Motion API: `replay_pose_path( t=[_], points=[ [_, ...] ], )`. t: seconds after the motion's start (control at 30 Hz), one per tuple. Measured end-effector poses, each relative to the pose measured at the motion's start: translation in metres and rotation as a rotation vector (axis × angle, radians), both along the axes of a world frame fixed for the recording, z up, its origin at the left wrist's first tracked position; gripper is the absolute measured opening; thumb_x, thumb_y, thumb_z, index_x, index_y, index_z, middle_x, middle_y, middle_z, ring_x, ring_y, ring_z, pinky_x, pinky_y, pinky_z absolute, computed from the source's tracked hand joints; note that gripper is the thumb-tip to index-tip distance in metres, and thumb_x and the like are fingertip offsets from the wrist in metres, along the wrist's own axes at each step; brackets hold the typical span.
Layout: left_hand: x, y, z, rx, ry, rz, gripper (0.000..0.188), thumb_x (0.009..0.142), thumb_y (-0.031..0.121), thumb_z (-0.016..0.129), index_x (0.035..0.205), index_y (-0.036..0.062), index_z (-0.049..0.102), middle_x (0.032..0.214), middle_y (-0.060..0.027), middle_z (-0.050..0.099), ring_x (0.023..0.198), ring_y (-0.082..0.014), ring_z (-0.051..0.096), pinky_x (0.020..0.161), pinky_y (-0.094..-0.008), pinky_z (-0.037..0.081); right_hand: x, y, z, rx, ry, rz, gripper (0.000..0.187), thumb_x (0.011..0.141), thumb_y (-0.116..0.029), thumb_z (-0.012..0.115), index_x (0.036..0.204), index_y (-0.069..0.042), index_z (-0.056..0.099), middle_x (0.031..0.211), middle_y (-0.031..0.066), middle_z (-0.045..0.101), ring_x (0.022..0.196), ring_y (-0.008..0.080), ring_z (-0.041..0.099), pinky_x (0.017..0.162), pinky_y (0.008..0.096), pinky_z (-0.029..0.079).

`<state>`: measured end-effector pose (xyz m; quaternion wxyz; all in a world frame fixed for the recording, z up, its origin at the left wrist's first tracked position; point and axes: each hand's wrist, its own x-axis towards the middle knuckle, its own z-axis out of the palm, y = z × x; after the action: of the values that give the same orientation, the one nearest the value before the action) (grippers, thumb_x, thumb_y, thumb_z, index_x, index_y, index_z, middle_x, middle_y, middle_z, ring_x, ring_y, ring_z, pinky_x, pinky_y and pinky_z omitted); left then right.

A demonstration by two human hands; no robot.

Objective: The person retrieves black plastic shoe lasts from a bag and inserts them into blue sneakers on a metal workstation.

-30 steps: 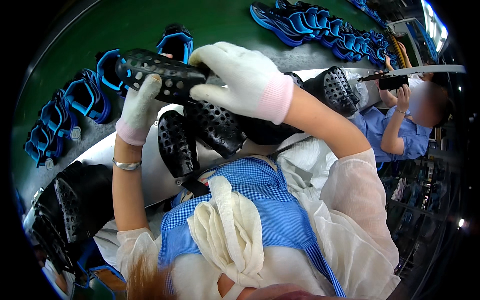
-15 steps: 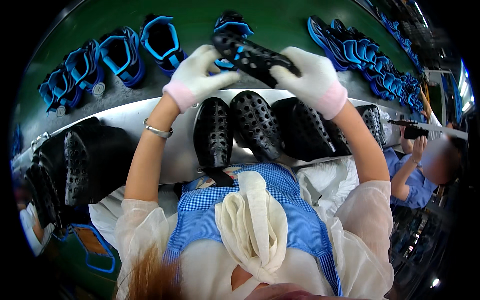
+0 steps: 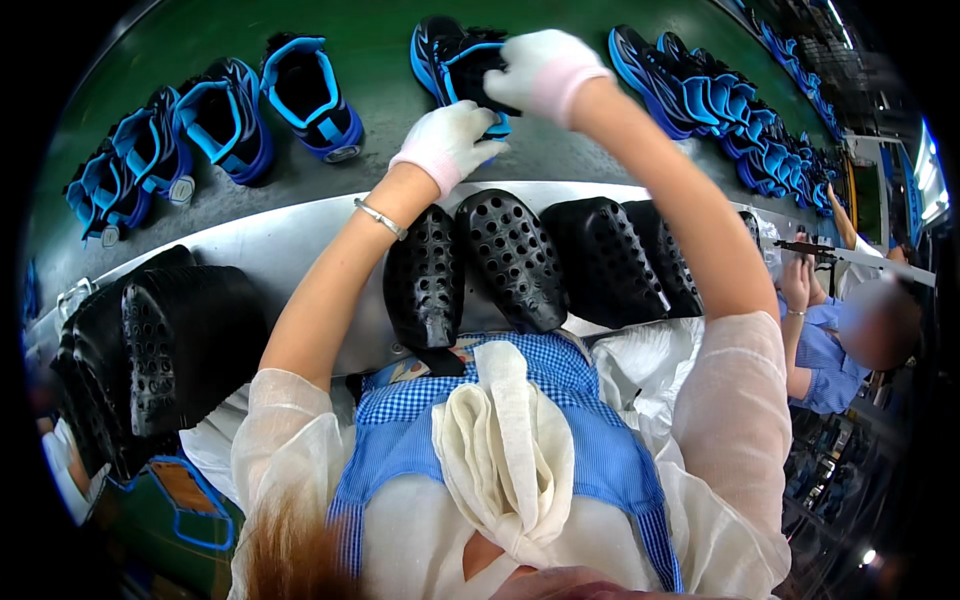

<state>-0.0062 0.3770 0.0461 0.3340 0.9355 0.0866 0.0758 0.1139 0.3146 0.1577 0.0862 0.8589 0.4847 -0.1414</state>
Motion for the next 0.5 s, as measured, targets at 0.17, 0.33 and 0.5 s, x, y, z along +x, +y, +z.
replay_pose_path(
  t=[0.17, 0.33, 0.5],
  points=[
    [0.009, 0.004, 0.011, -0.031, 0.397, -0.042, 0.043, 0.080, 0.041, 0.061, 0.106, 0.0072, 0.064, 0.092, -0.0178, 0.066, 0.088, -0.0327, 0.061, 0.079, -0.0382, 0.049, -0.014, 0.031, -0.053, 0.023, 0.032, -0.105, 0.024, 0.080, -0.018, 0.056, 0.097, -0.008, 0.070, 0.100, 0.0155, 0.067, 0.092, 0.0315, 0.065, 0.079, 0.0380, 0.053],
    [0.020, 0.007, 0.013, -0.060, 0.536, -0.098, 0.043, 0.081, 0.041, 0.060, 0.106, 0.0070, 0.065, 0.093, -0.0173, 0.066, 0.089, -0.0323, 0.062, 0.081, -0.0377, 0.050, -0.009, 0.039, -0.059, -0.034, 0.177, -0.217, 0.023, 0.080, -0.014, 0.059, 0.100, -0.009, 0.068, 0.104, 0.0167, 0.066, 0.093, 0.0328, 0.064, 0.080, 0.0383, 0.054],
    [0.031, 0.008, 0.007, 0.009, 0.574, -0.047, 0.041, 0.081, 0.041, 0.059, 0.104, 0.0081, 0.066, 0.096, -0.0164, 0.067, 0.092, -0.0321, 0.062, 0.083, -0.0373, 0.050, 0.006, 0.046, -0.088, 0.068, 0.078, -0.115, 0.021, 0.079, -0.012, 0.059, 0.098, -0.007, 0.068, 0.102, 0.0181, 0.066, 0.093, 0.0335, 0.064, 0.079, 0.0386, 0.054]
  ],
)
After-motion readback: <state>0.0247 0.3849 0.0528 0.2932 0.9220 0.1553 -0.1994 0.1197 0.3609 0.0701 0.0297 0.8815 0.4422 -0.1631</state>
